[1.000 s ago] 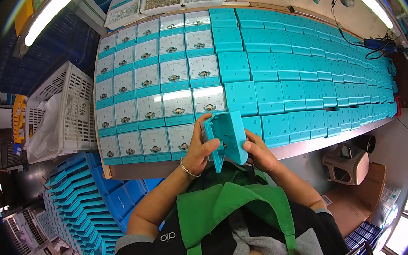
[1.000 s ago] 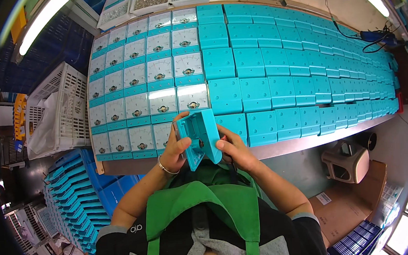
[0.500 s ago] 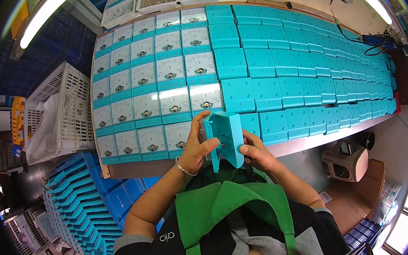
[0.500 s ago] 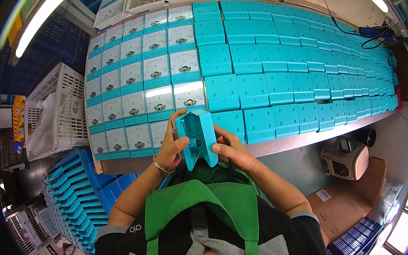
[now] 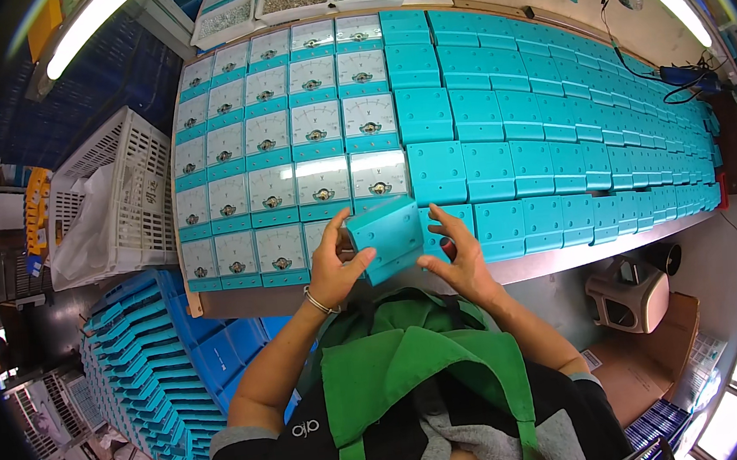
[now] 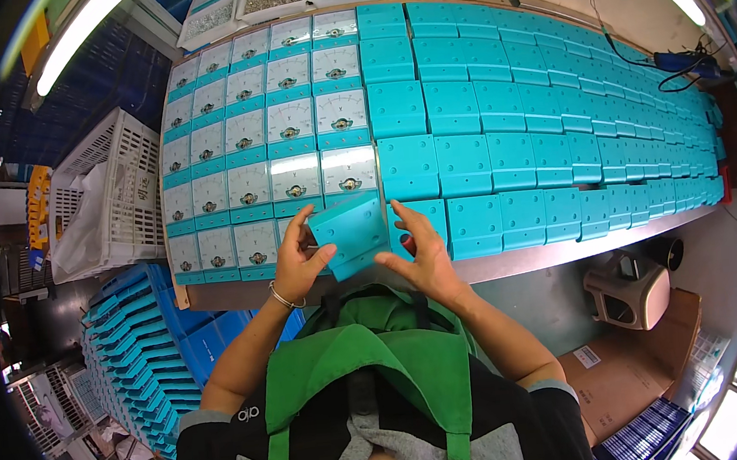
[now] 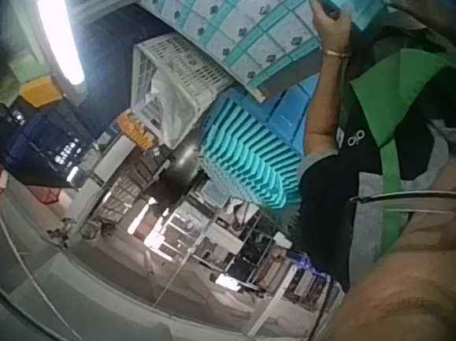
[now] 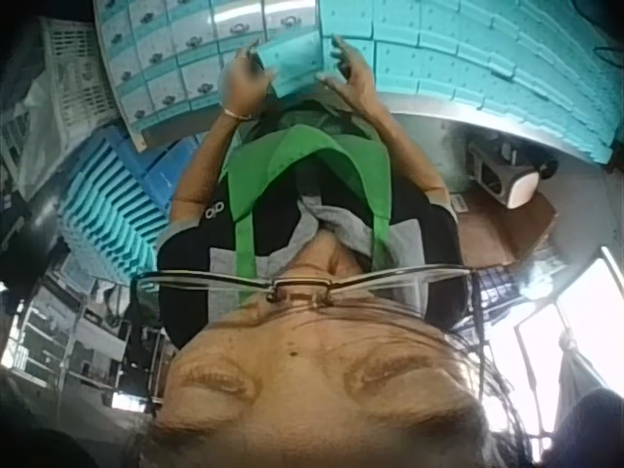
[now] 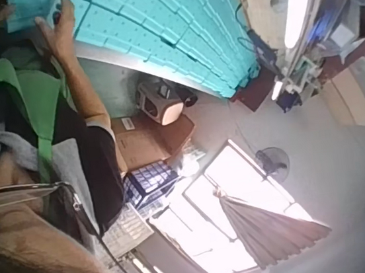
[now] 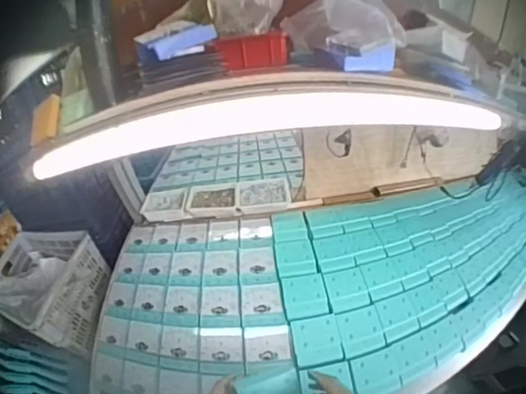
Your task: The person uses a screwdriver to tighten screws on small teal electrical boxes arranged on a workbench. They repeatedly pick up a box, secure the internal components, and place it back into a grid of similar units.
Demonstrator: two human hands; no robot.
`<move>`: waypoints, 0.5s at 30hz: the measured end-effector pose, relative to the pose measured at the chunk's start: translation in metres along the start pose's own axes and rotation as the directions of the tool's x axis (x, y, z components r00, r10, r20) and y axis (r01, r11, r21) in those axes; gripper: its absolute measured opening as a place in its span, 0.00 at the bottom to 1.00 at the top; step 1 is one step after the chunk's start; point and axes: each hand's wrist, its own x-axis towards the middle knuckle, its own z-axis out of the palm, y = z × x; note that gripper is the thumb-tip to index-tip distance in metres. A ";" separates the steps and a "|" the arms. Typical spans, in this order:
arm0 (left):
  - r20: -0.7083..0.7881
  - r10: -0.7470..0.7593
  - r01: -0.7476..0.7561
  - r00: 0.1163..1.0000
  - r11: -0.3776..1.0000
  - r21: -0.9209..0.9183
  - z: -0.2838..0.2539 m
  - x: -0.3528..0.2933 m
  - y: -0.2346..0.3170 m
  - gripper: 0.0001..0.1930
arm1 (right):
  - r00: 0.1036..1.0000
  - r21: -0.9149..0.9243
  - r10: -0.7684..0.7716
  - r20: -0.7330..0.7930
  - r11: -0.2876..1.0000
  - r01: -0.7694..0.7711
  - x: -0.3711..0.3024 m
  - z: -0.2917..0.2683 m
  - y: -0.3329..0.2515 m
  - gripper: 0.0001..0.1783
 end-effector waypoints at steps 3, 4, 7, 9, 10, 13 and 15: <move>0.077 0.051 -0.068 0.996 0.967 0.246 -0.008 -0.005 -0.012 0.28 | 0.998 0.153 0.059 -0.014 0.987 -0.056 0.002 -0.010 0.019 0.33; 0.088 0.030 -0.054 0.996 0.958 0.282 -0.007 -0.005 -0.015 0.28 | 0.995 0.211 0.103 -0.009 0.973 -0.099 0.003 -0.011 0.021 0.31; 0.092 0.061 -0.095 0.994 0.898 0.429 0.007 0.002 -0.010 0.30 | 0.990 0.214 0.144 -0.005 0.967 -0.140 0.005 -0.014 0.017 0.26; 0.063 0.220 -0.213 0.974 0.771 0.600 0.003 0.010 -0.017 0.32 | 0.988 0.229 0.155 -0.001 0.962 -0.150 0.005 -0.016 0.018 0.26; 0.061 0.298 -0.259 0.953 0.689 0.677 0.001 0.015 -0.020 0.33 | 0.989 0.240 0.149 -0.010 0.960 -0.143 0.004 -0.017 0.019 0.26; 0.094 0.277 -0.267 0.956 0.692 0.671 -0.010 0.037 -0.018 0.37 | 0.980 0.315 0.197 0.011 0.930 -0.191 0.012 -0.021 0.013 0.24; 0.180 0.305 -0.335 0.935 0.596 0.730 -0.007 0.066 -0.005 0.39 | 0.973 0.320 0.222 0.060 0.919 -0.229 0.018 -0.023 0.008 0.22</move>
